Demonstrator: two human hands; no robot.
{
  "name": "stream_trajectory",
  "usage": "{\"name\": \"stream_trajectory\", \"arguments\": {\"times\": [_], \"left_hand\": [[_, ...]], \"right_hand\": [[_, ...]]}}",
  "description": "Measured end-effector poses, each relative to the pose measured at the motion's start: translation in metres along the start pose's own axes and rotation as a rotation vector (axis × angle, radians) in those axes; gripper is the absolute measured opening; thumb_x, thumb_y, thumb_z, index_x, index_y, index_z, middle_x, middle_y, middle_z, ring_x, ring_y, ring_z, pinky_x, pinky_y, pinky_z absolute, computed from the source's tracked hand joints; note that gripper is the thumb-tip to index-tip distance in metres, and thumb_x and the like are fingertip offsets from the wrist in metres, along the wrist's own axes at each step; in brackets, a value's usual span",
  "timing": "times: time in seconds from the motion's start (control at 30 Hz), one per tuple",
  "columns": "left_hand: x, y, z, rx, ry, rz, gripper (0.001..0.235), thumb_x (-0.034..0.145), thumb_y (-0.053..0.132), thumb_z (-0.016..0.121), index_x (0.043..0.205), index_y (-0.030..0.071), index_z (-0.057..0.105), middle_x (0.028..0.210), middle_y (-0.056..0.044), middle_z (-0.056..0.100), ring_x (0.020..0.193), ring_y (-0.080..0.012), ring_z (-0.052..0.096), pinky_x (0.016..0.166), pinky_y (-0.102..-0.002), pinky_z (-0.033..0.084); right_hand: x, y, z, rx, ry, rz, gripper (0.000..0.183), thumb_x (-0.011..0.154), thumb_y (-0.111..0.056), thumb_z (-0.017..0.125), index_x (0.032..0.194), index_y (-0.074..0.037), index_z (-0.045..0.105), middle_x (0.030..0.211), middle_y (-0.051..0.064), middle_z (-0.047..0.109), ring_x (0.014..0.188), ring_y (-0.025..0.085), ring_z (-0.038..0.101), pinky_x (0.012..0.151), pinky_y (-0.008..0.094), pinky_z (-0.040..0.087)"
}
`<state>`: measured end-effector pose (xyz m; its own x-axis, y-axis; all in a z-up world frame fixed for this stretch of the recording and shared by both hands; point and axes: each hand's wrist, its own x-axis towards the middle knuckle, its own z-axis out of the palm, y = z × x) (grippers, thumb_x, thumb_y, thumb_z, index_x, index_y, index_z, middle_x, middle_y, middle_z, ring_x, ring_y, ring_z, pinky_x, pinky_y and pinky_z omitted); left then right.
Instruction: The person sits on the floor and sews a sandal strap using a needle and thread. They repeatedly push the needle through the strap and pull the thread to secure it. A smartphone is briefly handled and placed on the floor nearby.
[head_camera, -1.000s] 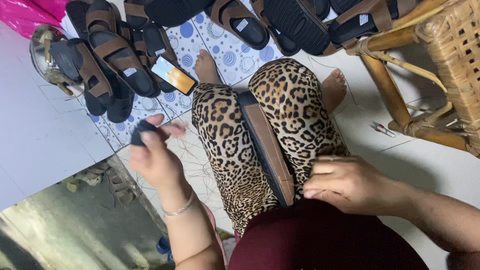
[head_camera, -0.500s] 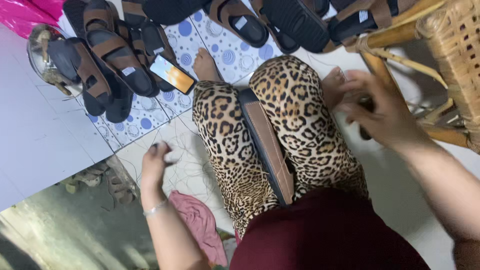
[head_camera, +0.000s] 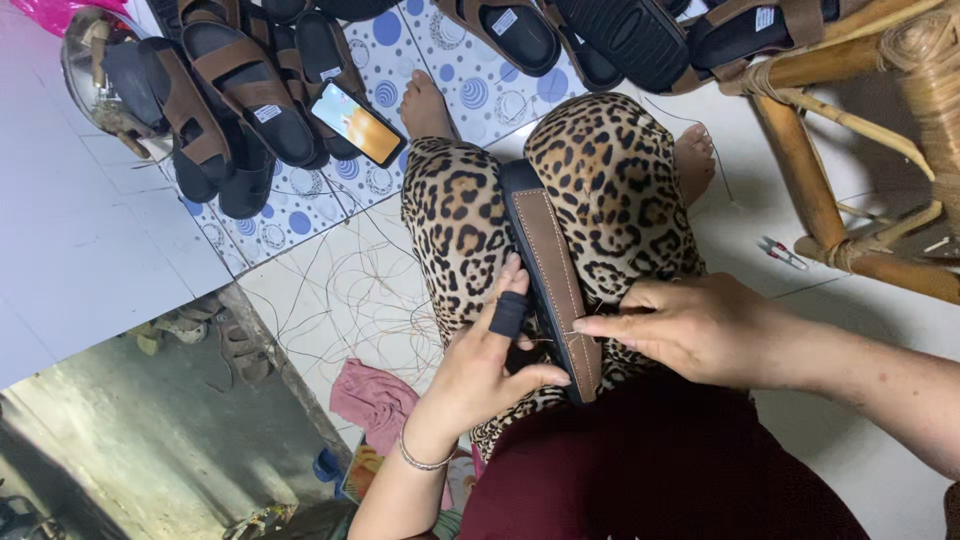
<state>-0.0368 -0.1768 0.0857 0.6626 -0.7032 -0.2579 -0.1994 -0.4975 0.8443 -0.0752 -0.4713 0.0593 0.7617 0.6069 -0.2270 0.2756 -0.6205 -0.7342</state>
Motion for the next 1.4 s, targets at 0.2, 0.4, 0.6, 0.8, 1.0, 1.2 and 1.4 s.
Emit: {"name": "stream_trajectory", "arguments": {"times": [0.2, 0.4, 0.6, 0.8, 1.0, 1.2, 1.4], "left_hand": [[0.0, -0.003, 0.007, 0.064, 0.015, 0.026, 0.106, 0.086, 0.046, 0.079, 0.159, 0.0, 0.017, 0.167, -0.028, 0.023, 0.157, -0.0364, 0.029, 0.128, -0.041, 0.031], [0.001, -0.009, 0.018, 0.088, 0.04, 0.03, 0.105, 0.088, 0.048, 0.077, 0.16, 0.002, 0.016, 0.167, -0.027, 0.024, 0.157, -0.0351, 0.028, 0.114, -0.039, 0.052], [0.001, -0.017, 0.023, 0.089, 0.109, 0.059, 0.106, 0.088, 0.049, 0.078, 0.16, 0.0, 0.018, 0.166, -0.031, 0.024, 0.15, -0.0334, 0.046, 0.086, -0.03, 0.067], [-0.002, -0.024, 0.031, 0.123, 0.201, 0.11, 0.109, 0.08, 0.049, 0.083, 0.156, -0.005, 0.026, 0.161, -0.029, 0.035, 0.152, -0.0387, 0.039, 0.123, -0.043, 0.044], [-0.015, -0.02, 0.017, -0.591, 0.347, 0.018, 0.014, 0.082, 0.012, 0.084, 0.088, 0.0, 0.078, 0.098, -0.016, 0.077, 0.086, -0.0291, 0.077, 0.076, -0.037, 0.063], [-0.012, -0.015, 0.017, -1.264, 0.302, 0.1, 0.004, 0.088, -0.012, 0.068, 0.088, -0.016, 0.068, 0.084, -0.033, 0.066, 0.048, -0.0276, 0.067, 0.037, -0.033, 0.059], [-0.014, 0.009, 0.017, -0.682, 0.145, 0.023, 0.009, 0.098, 0.0, 0.067, 0.105, 0.0, 0.072, 0.105, -0.012, 0.067, 0.072, -0.0149, 0.067, 0.066, -0.022, 0.064]], "right_hand": [[0.0, -0.009, -0.006, -0.06, -0.011, 0.059, 0.052, 0.089, -0.037, 0.065, 0.139, -0.051, 0.061, 0.091, -0.008, 0.064, 0.054, 0.024, 0.068, 0.044, 0.046, 0.054], [0.006, -0.028, -0.022, -0.28, -0.227, 0.125, 0.06, 0.088, -0.036, 0.059, 0.146, -0.052, 0.05, 0.08, 0.004, 0.055, 0.049, 0.034, 0.069, 0.04, 0.054, 0.056], [0.018, -0.036, -0.019, -0.381, -0.308, 0.138, 0.066, 0.085, -0.023, 0.057, 0.146, -0.046, 0.048, 0.082, 0.006, 0.061, 0.05, 0.034, 0.073, 0.04, 0.052, 0.058], [0.048, -0.037, -0.019, -0.177, -0.164, 0.048, 0.021, 0.1, -0.036, 0.053, 0.116, -0.022, 0.051, 0.078, 0.005, 0.068, 0.059, 0.031, 0.073, 0.045, 0.052, 0.052], [0.025, -0.008, -0.004, 0.25, -0.052, 0.139, 0.041, 0.095, -0.041, 0.061, 0.133, -0.028, 0.058, 0.09, 0.016, 0.08, 0.073, 0.037, 0.081, 0.063, 0.047, 0.063], [0.021, -0.018, -0.01, 0.128, 0.416, -0.112, 0.034, 0.094, -0.029, 0.067, 0.125, -0.017, 0.073, 0.088, 0.01, 0.076, 0.063, 0.025, 0.075, 0.055, 0.034, 0.061], [0.004, 0.002, 0.001, -0.291, 0.186, -0.211, 0.046, 0.091, -0.035, 0.071, 0.136, -0.027, 0.063, 0.067, -0.001, 0.048, 0.035, 0.026, 0.049, 0.029, 0.045, 0.039]]}}
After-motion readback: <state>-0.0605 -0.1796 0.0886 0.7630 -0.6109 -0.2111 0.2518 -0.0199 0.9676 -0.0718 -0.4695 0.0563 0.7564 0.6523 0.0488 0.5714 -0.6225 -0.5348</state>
